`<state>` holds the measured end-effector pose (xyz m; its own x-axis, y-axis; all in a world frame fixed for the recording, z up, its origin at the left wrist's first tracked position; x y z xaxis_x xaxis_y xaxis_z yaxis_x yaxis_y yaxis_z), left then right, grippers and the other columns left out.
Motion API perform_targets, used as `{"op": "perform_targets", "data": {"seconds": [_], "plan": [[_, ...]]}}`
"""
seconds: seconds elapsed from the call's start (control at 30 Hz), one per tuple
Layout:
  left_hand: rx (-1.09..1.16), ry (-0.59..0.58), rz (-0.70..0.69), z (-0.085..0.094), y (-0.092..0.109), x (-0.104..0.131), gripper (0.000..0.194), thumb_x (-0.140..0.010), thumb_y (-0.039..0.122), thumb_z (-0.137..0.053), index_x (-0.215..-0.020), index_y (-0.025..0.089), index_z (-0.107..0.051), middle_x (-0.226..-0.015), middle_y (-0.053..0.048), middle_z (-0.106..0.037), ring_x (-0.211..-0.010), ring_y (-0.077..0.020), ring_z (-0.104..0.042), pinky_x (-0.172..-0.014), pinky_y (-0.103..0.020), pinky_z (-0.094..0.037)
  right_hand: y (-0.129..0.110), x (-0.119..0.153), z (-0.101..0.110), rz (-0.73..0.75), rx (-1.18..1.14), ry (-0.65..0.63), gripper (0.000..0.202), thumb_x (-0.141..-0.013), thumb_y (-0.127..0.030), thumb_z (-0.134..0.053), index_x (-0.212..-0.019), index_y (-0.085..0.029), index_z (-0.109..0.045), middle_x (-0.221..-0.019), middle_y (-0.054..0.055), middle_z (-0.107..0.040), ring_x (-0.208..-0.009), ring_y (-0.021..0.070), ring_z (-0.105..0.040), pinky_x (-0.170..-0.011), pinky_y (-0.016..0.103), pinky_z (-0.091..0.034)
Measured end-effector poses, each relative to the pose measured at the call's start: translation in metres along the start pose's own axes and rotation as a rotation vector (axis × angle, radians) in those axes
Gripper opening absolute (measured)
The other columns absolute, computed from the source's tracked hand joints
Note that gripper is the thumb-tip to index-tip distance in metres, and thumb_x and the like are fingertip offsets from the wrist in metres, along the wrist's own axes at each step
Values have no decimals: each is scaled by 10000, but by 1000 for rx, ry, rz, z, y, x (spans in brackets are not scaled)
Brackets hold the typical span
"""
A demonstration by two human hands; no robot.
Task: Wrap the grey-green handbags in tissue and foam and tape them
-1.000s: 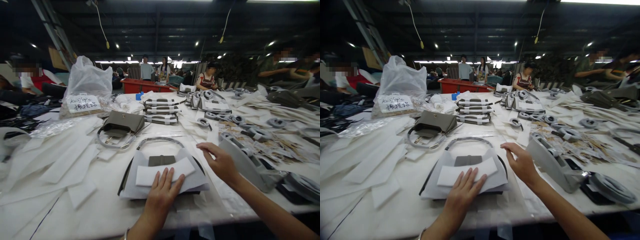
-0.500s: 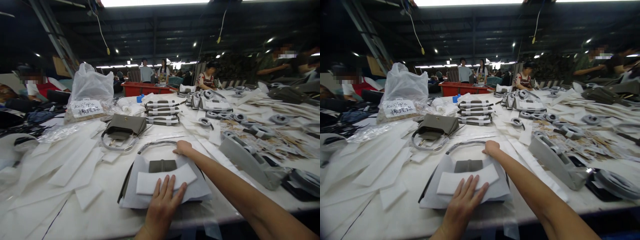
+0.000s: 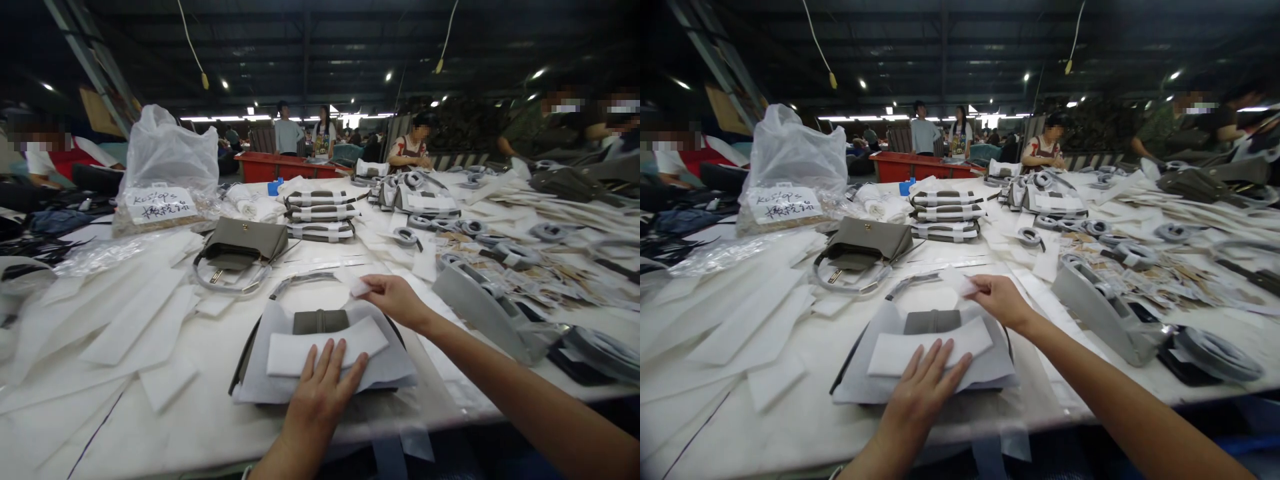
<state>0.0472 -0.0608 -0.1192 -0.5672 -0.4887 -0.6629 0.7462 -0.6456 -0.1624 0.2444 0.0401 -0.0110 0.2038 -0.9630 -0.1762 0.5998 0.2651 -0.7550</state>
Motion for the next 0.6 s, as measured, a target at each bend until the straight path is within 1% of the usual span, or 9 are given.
{"op": "perform_targets", "data": {"seconds": [0.07,0.13,0.2,0.27,0.33,0.47,0.53,0.6], "plan": [[-3,-34,-20,4,-2,-3,520,-1003,180,-409,-1503,312,-358,-1438,-93,-546,-1308,-278,-528,-1042,-496,-466,-6,29,-1,167,72,-38,255,-852,-157,-546,-996,-203,-753,-1028,23,-773,-978,219,-719,-916,326,-550],[-8,-74,-59,8,-3,-6,531,-994,188,-448,-1508,280,-351,-1439,-113,-542,-1298,-283,-539,-1029,-493,-478,-9,59,-6,348,173,-63,323,-852,-118,-541,-1078,-222,-747,-1073,32,-765,-1009,215,-716,-952,340,-554],[-4,-102,-90,13,-5,-8,517,-987,192,-474,-1493,255,-382,-1435,-119,-545,-1284,-283,-552,-1024,-488,-484,-9,86,-13,505,253,-42,372,-874,-89,-528,-1164,-232,-714,-1111,40,-754,-1037,204,-709,-986,358,-549],[9,-115,-87,17,-7,-10,472,-989,189,-471,-1456,241,-439,-1434,-111,-547,-1285,-276,-553,-1033,-485,-480,-9,108,-20,621,318,18,425,-908,-49,-471,-1239,-229,-668,-1158,49,-736,-1087,192,-689,-1030,388,-527],[27,-143,-68,19,-8,-10,438,-989,178,-461,-1425,223,-478,-1451,-101,-531,-1307,-264,-532,-1058,-475,-463,-9,125,-27,677,379,70,465,-930,-26,-434,-1311,-222,-615,-1205,59,-715,-1148,194,-657,-1062,425,-503],[70,-199,-33,19,-9,-10,438,-981,179,-467,-1419,168,-478,-1493,-114,-478,-1358,-258,-476,-1097,-473,-431,-5,143,-40,707,480,100,469,-975,-89,-444,-1421,-217,-513,-1305,83,-648,-1269,235,-562,-1117,487,-433],[91,-193,-22,20,-8,-10,498,-976,189,-486,-1469,191,-414,-1526,-126,-428,-1373,-265,-456,-1093,-482,-434,2,147,-45,721,500,122,480,-983,-97,-436,-1450,-203,-476,-1335,95,-622,-1306,239,-521,-1124,481,-422],[102,-184,-24,22,-8,-11,577,-971,188,-506,-1515,265,-330,-1571,-113,-346,-1386,-277,-437,-1083,-493,-441,7,150,-49,753,507,142,500,-974,-83,-446,-1464,-181,-453,-1342,105,-616,-1325,242,-500,-1121,473,-428]]}}
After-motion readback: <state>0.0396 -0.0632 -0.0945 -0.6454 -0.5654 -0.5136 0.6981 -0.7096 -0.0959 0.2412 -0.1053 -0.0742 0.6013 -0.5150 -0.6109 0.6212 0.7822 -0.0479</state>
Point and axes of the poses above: each hand's wrist, its own x-axis away from the middle knuckle, its own z-axis out of the back of the hand, y = z × x, the point moved 3 cm from there along -x, towards the middle knuckle
